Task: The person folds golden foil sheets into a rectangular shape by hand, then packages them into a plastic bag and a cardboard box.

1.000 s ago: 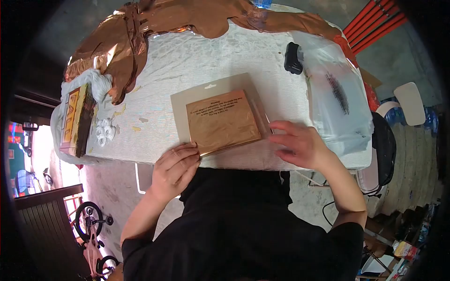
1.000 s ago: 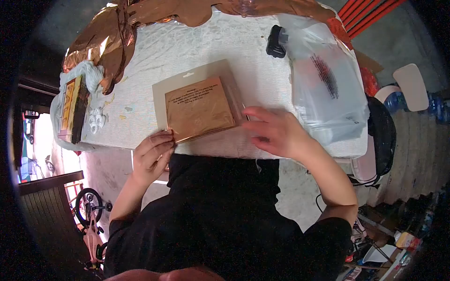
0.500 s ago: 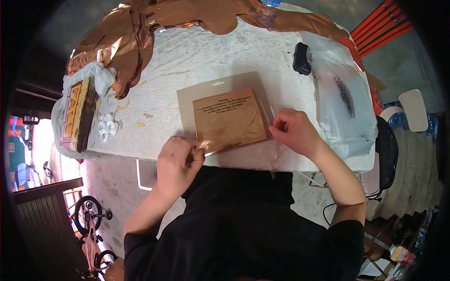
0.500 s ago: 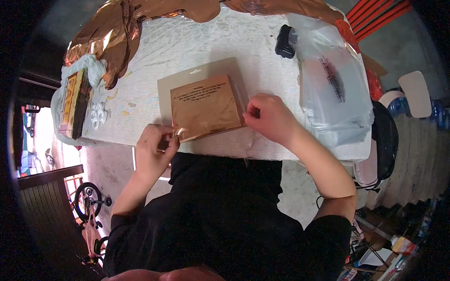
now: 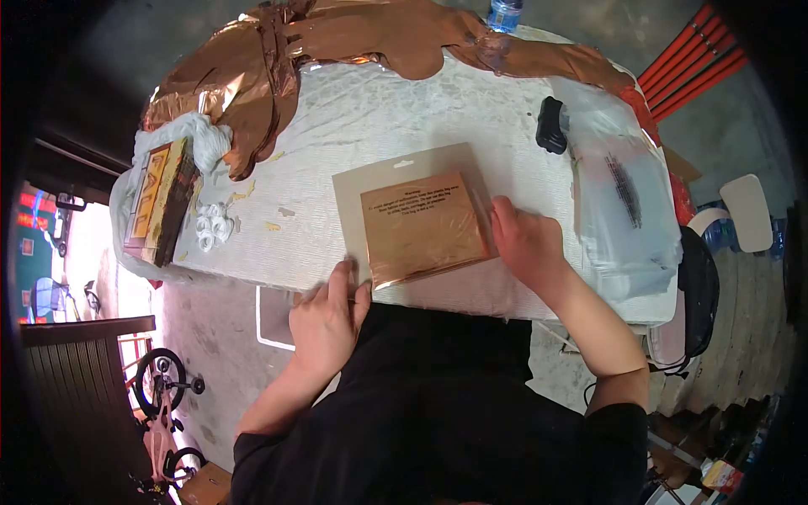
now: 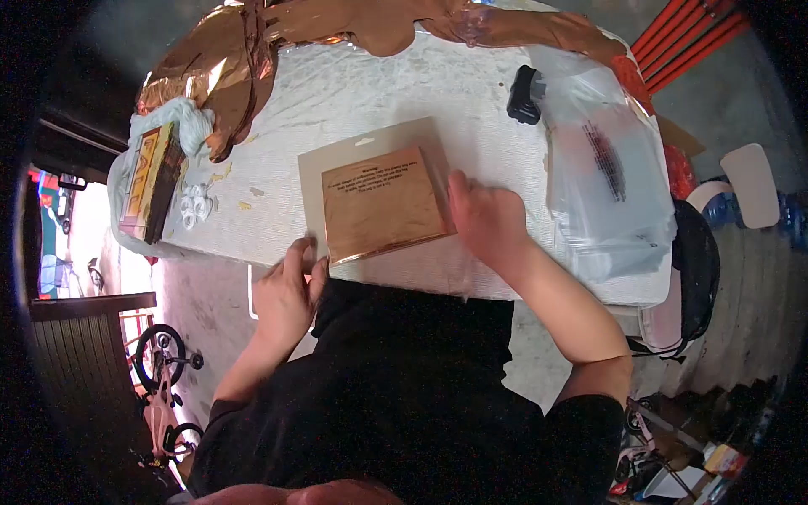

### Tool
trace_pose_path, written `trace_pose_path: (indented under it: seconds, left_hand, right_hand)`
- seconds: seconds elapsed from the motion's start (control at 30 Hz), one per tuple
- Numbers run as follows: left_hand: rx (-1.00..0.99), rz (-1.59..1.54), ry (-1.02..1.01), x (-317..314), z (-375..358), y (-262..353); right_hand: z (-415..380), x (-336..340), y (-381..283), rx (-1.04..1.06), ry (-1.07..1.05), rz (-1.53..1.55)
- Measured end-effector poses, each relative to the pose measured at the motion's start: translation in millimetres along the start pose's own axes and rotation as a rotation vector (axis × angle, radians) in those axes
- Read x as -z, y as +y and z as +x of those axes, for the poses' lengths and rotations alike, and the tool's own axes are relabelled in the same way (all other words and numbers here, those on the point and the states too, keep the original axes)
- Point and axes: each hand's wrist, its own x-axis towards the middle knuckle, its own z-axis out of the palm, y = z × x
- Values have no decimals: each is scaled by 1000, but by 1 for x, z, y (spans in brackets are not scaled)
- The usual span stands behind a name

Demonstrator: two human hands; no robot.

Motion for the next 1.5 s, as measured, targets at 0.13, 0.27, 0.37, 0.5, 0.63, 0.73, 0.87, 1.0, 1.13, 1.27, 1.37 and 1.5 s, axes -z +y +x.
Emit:
trace_pose_path:
  seconds: [0.13,0.27,0.37,0.5,0.63,0.73,0.87,1.0,1.13,1.27,1.37,1.5]
  left_hand:
    - [35,-22,-10,1,-3,3]
    - [70,-61,-55,0,-8,1]
    - [19,-35,-14,-1,-10,-1]
    - [82,-200,-17,-2,-18,-3]
    - [441,-1089,-73,-19,-31,-13]
    - [297,-982,85,-28,-38,-12]
    - [16,-637,225,-29,-36,-25]
    - [29,-690,302,-22,-14,-26]
    - [295,-1033,187,-16,13,-26]
    - [213,-1008,118,-14,31,-33]
    - [212,-1053,139,-11,40,-28]
    - [263,-1255,113,-10,49,-36]
  right_hand:
    - [1,-3,7,-24,85,61]
    - [3,-7,13,-22,79,101]
    - [5,6,18,-132,12,150]
    - [0,12,18,-51,90,428]
    - [-1,16,13,-76,-87,579]
    - [0,9,16,-94,-104,745]
    - [4,7,16,-334,-162,1187]
    - [15,26,19,-570,-445,1385]
    - [19,22,22,-376,-376,1419]
    - [31,20,27,-209,-185,1410]
    - [38,44,19,-291,-213,1538]
    - [47,42,22,-238,-229,1555]
